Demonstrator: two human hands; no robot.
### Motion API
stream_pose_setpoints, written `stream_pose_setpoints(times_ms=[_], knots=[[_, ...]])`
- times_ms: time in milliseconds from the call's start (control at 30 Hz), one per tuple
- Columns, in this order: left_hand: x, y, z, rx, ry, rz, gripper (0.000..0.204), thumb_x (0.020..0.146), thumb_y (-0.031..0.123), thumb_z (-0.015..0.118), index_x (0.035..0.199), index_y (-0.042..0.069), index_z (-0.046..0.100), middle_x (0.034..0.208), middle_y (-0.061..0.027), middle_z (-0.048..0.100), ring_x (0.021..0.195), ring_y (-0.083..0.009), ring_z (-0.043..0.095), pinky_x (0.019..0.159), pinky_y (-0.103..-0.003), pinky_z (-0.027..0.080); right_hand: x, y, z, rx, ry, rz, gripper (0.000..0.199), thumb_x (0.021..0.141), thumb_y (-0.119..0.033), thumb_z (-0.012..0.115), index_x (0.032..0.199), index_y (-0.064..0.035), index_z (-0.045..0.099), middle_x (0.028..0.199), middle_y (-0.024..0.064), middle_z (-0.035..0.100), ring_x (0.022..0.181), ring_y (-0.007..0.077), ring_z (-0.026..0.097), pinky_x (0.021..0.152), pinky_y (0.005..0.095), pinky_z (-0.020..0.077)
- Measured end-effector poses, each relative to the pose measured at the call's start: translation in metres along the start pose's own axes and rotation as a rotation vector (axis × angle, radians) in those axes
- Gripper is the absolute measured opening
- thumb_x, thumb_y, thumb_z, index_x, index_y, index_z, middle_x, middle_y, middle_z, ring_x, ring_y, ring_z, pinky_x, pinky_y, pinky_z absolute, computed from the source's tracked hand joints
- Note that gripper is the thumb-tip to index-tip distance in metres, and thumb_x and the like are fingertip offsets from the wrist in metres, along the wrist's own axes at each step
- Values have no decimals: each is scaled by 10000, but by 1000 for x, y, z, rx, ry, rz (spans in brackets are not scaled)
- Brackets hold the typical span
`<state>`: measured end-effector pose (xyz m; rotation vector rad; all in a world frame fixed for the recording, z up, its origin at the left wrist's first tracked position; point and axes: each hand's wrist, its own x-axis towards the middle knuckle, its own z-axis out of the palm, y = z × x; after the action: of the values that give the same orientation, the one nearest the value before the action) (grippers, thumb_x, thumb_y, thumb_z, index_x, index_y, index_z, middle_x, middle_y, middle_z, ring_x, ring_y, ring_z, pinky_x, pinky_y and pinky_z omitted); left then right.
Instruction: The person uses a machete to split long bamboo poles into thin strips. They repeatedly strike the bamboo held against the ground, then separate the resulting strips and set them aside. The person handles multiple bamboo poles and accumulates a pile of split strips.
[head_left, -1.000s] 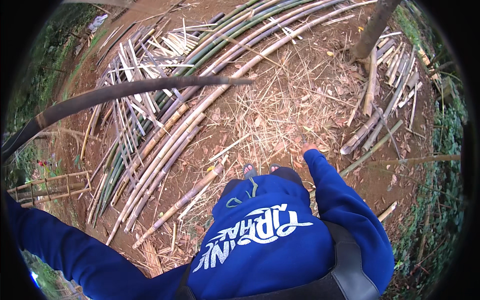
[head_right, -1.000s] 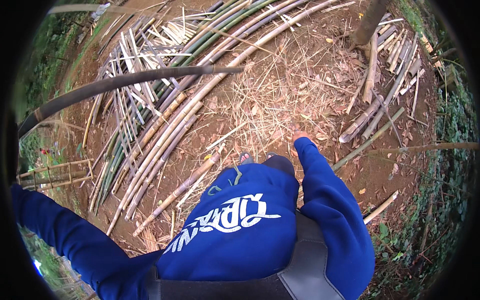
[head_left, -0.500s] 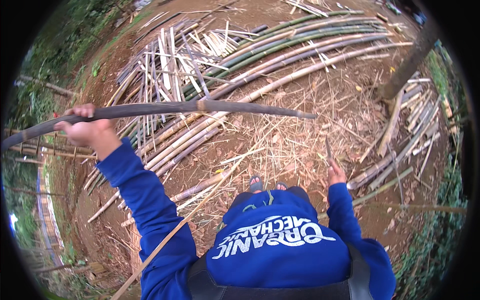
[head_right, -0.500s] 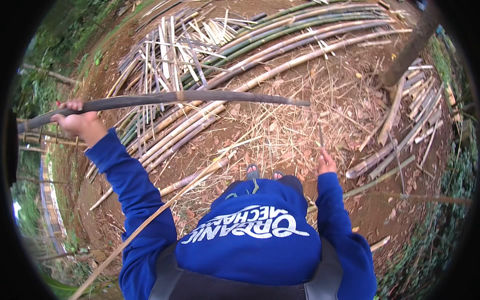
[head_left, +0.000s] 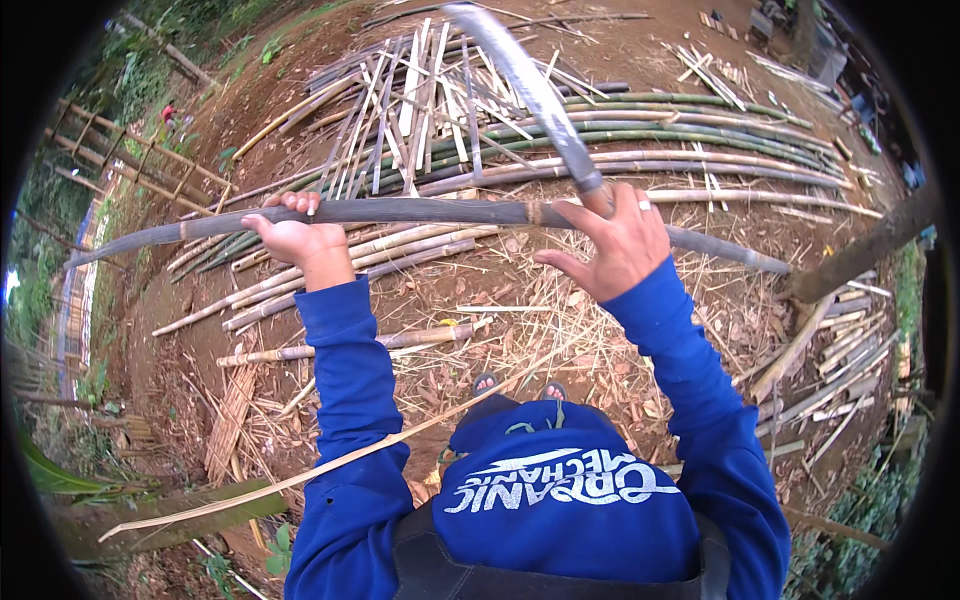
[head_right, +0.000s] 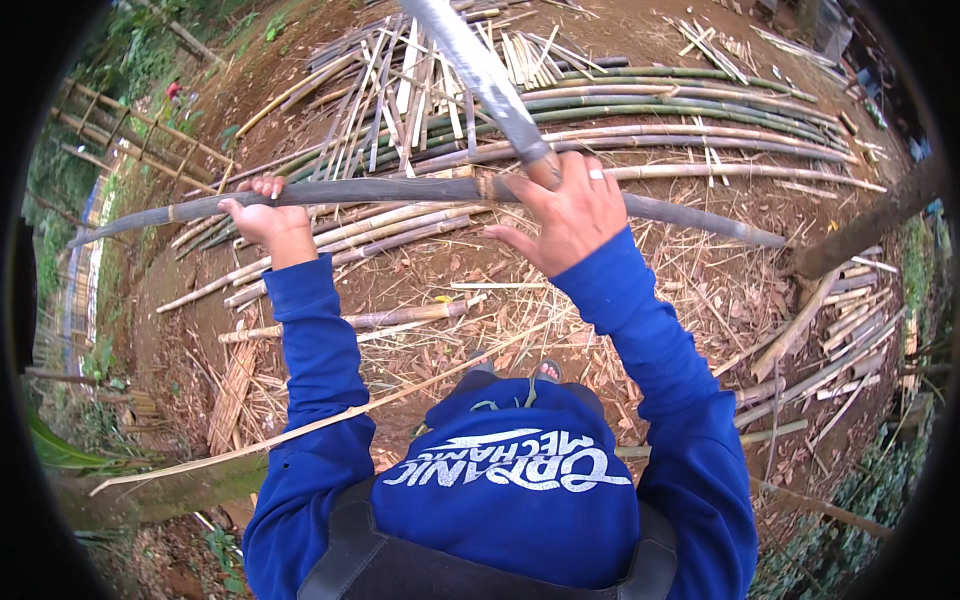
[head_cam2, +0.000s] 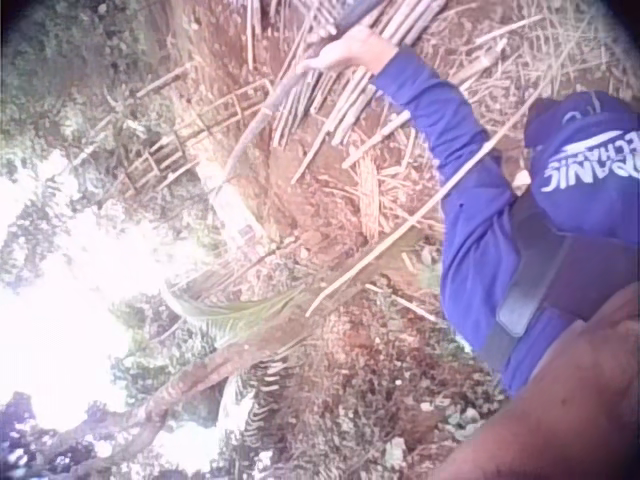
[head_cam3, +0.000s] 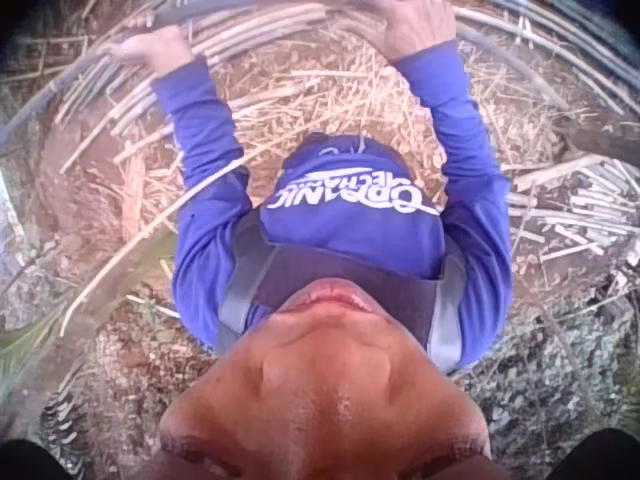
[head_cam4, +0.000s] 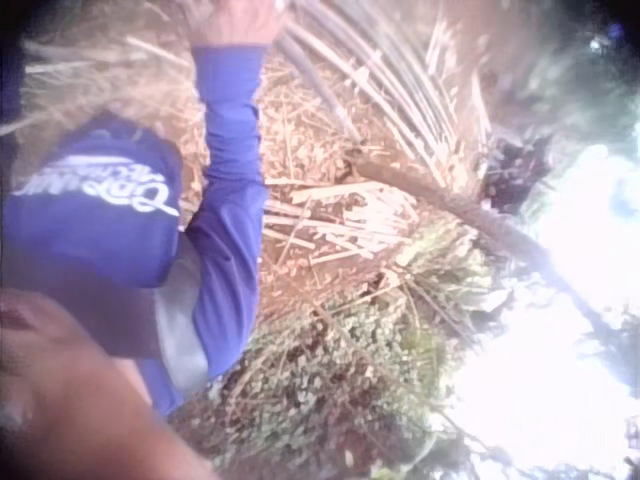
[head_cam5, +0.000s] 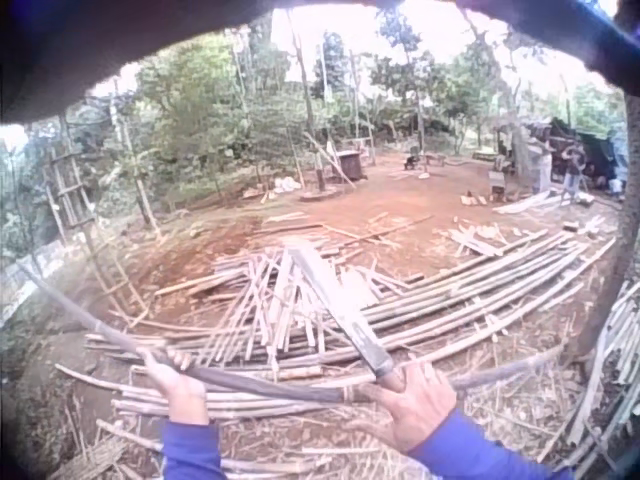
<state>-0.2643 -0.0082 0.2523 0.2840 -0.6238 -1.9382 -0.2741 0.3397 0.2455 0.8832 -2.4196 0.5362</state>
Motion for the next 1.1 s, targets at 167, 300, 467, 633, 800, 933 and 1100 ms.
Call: stream_pose_setpoints(times_ms=[167,300,467,633,800,933,1100], knots=[[39,6,-46,-98,39,-77,568,952,603,285,818,68,424,618,-57,399,499,-155,383,460,-291,347,47,-35,19,-103,-224,-211,432,689,-472,744,1005,-184,683,919,114,493,921,301,532,752,413,478],[85,12,-75,-216,-41,-179,583,944,609,304,834,54,443,641,-62,415,551,-173,419,509,-309,383,70,-59,56,28,-365,-130,362,692,-373,770,972,-168,671,912,137,503,867,320,566,737,426,486],[147,5,-104,52,-279,-312,693,933,592,364,1202,-43,425,1157,-241,471,1103,-338,490,921,-476,461,120,-67,96,220,-405,-86,319,700,-306,772,934,-120,661,809,145,540,759,301,560,699,399,462],[175,23,-405,895,121,-209,629,940,482,451,1364,37,315,1356,-230,366,1288,-339,384,1009,-530,385,154,-82,113,217,-530,-24,336,732,-306,779,951,-73,672,703,114,538,648,240,523,580,374,392],[-70,62,-617,396,780,-594,607,903,524,437,1391,188,303,1418,-170,338,1315,-329,365,1028,-611,313,110,-56,139,140,-395,71,352,742,-276,780,1032,-109,672,922,155,529,786,283,567,702,378,473],[-130,57,-577,-291,959,-659,608,874,558,426,1412,309,294,1468,-121,315,1336,-322,350,1044,-676,255,75,-53,136,85,-382,196,363,749,-254,775,1045,-79,660,910,138,516,732,260,562,676,369,477],[20,11,-610,69,672,-976,593,929,520,404,1377,133,377,1455,-154,337,1305,-303,383,1094,-526,293,64,-78,137,77,-318,263,352,761,-276,752,1052,-109,648,995,178,515,836,354,597,739,433,505]])
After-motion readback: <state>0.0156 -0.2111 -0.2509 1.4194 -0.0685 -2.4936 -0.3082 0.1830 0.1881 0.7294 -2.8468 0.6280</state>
